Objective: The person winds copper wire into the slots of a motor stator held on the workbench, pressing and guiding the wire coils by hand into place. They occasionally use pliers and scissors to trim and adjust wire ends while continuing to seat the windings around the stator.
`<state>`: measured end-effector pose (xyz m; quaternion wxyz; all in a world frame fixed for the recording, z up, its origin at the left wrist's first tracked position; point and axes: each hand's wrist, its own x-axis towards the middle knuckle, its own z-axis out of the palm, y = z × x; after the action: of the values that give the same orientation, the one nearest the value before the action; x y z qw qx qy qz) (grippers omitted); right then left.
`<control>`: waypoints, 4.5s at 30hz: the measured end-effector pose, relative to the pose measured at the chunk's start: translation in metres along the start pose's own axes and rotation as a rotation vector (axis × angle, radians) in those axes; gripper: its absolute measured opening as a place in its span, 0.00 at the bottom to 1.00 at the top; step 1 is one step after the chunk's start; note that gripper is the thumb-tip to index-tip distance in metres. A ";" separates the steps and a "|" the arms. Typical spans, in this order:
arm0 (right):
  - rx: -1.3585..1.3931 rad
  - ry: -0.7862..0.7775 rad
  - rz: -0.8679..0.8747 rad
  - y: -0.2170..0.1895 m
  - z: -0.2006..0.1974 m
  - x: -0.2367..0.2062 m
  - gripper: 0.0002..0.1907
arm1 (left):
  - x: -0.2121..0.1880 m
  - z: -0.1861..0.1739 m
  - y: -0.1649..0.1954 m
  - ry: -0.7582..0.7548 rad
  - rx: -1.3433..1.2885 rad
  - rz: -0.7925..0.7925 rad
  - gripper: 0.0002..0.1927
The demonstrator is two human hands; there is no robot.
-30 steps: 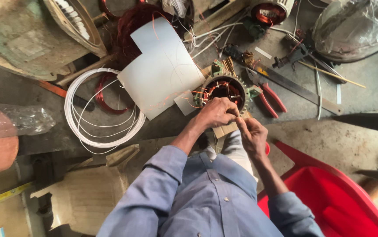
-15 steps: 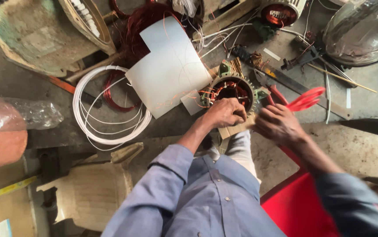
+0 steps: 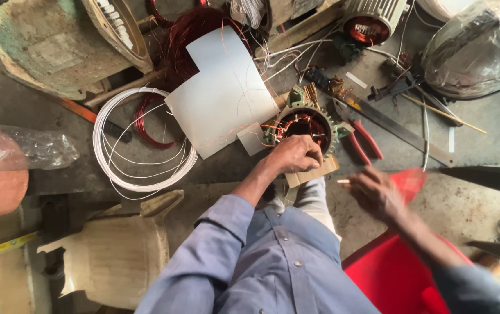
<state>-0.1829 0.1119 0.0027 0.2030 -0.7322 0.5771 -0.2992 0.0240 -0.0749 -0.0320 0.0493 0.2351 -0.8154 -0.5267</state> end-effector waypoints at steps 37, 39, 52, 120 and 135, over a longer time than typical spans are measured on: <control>1.194 0.775 0.945 -0.051 0.118 0.008 0.16 | -0.008 -0.003 0.006 0.058 0.093 0.046 0.09; 1.161 0.775 0.919 -0.050 0.125 0.023 0.15 | -0.008 -0.002 0.005 0.071 0.080 0.069 0.09; 0.910 0.785 0.721 -0.041 0.102 0.000 0.14 | -0.006 -0.003 0.003 0.029 0.050 0.058 0.10; 0.312 0.600 0.474 -0.031 0.086 0.003 0.17 | -0.006 -0.007 0.000 0.019 -0.068 0.086 0.11; -0.507 0.197 -0.095 0.002 0.041 0.047 0.24 | -0.007 -0.015 0.013 -0.050 -0.096 0.002 0.10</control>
<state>-0.1494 0.0638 -0.0193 -0.0581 -0.7533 0.6157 -0.2240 0.0310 -0.0802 -0.0126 0.0406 0.2185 -0.7905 -0.5707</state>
